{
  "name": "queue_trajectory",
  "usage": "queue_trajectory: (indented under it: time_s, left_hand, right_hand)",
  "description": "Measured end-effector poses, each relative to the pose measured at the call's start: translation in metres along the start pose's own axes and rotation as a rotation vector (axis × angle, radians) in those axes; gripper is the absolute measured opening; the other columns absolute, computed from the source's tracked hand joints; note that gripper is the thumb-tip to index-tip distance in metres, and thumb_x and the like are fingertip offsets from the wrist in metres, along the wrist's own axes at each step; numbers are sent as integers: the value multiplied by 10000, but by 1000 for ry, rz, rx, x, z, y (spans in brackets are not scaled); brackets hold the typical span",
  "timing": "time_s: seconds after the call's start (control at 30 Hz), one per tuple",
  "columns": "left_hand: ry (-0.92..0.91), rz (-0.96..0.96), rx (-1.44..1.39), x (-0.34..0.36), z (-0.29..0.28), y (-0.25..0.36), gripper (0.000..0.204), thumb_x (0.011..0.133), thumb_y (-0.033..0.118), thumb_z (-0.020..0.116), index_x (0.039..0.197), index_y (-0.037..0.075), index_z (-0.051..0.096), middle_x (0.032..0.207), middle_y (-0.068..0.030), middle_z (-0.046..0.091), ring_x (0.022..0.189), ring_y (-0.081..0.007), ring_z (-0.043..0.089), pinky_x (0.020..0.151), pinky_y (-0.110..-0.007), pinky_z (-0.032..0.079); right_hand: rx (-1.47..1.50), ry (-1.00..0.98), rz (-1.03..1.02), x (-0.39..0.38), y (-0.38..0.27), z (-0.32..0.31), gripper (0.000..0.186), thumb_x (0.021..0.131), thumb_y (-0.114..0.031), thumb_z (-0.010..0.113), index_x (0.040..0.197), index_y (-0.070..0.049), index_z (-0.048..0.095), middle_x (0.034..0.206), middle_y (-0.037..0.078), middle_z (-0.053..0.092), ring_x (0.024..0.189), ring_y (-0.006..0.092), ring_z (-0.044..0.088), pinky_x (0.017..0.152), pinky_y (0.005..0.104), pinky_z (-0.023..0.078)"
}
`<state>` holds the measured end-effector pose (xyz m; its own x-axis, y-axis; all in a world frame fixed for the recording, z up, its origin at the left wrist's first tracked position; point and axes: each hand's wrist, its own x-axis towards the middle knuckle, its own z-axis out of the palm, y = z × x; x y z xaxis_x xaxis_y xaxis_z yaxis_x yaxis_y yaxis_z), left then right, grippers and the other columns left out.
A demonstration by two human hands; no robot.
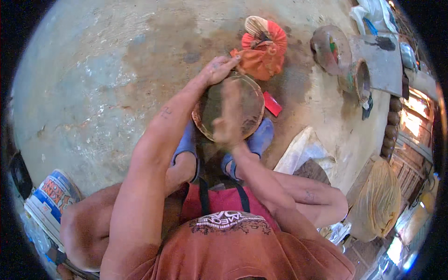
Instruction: The person shapes a clay base by hand on a wooden wheel, using a damp cloth to smooth the edges and pressing clay into the center to form a small bowl.
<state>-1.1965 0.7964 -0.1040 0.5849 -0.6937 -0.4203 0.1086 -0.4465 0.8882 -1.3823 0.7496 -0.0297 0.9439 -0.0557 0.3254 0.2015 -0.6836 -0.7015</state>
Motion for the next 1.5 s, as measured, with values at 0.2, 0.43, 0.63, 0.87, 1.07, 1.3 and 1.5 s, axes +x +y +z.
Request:
queue_trajectory:
  time_s: [0.2,0.43,0.63,0.87,1.07,1.3,1.5]
  left_hand:
    - [-10,112,-101,3,5,3,702,1071,619,376,1085,50,786,959,-83,738,914,-189,651,901,-365,492]
    - [-133,111,-236,5,0,1,651,1103,533,346,1131,52,784,1064,-86,766,1005,-180,666,1013,-333,468]
    - [-5,188,-43,15,-2,-15,731,1077,619,321,1126,56,784,1112,-158,748,1053,-284,663,1021,-384,478]
    - [-32,120,40,8,0,-1,618,1107,522,284,1368,80,629,1315,-189,666,1254,-362,584,1110,-399,411]
    - [-28,153,-83,9,11,2,734,1087,610,284,1153,60,766,1155,-155,744,1097,-279,657,1061,-397,443]
    - [-27,130,-126,0,6,-1,744,1093,602,279,1147,55,779,1118,-162,748,1045,-241,658,1027,-385,466]
    - [52,202,-81,21,6,-22,754,1092,589,258,1159,11,737,1247,-212,704,1215,-354,619,1083,-417,428]
  right_hand:
    - [147,-250,-80,-35,-6,40,820,1027,-546,471,1609,3,291,1686,308,145,1563,496,151,1247,639,115]
    - [54,-508,-128,-19,21,11,957,894,-600,634,1622,-77,299,1718,234,117,1570,474,146,1241,672,98]
    - [-40,-385,-250,16,71,-12,874,992,-568,543,1630,-41,263,1709,255,126,1564,497,135,1245,645,114]
    - [242,-120,52,49,55,-41,891,979,-528,552,1605,42,272,1675,271,232,1559,482,172,1276,559,113]
    - [-492,-35,45,48,73,-7,742,1064,-437,391,1613,46,263,1695,210,254,1590,354,177,1284,472,108]
    - [50,344,28,67,13,-21,909,1051,-615,273,1629,66,105,1717,239,112,1600,362,100,1288,461,74]
    - [128,462,287,58,12,42,951,1054,-665,224,1608,104,153,1699,284,137,1592,409,104,1276,511,61]
